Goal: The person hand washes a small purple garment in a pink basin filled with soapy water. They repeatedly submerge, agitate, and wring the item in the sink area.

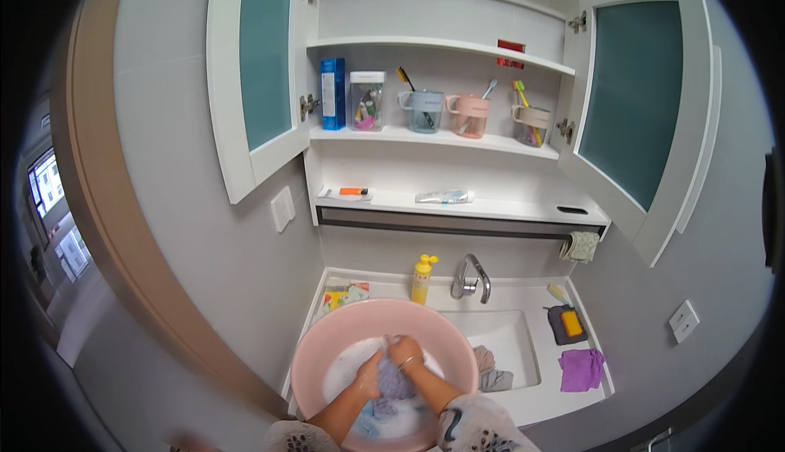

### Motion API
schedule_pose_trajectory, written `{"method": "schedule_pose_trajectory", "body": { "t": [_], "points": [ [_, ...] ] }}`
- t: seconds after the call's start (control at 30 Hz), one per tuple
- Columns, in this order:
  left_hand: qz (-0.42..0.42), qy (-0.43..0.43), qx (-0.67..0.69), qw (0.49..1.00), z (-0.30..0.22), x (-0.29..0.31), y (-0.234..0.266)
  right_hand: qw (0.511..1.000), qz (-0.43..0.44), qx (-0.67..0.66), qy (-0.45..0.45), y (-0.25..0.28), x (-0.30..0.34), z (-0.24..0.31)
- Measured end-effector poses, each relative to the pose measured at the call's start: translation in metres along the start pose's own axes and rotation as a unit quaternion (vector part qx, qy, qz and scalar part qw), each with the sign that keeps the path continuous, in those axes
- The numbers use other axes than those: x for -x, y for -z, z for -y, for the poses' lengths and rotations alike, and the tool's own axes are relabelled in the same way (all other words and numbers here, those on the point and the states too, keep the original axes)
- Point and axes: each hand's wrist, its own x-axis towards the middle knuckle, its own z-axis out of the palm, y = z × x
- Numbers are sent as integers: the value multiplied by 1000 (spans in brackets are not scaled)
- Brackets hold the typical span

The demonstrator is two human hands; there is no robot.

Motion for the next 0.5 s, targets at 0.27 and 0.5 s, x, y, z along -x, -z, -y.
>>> {"method": "schedule_pose_trajectory", "body": {
  "t": [0.27, 0.5],
  "points": [
    [-74, -268, -26, 960, -46, 18, 18, 970, 185, -131, 85, 8, 4, -67],
    [-263, -229, 83, 933, -40, 16, 3, 927, 76, -360, 75, 18, 18, -20]
  ]
}}
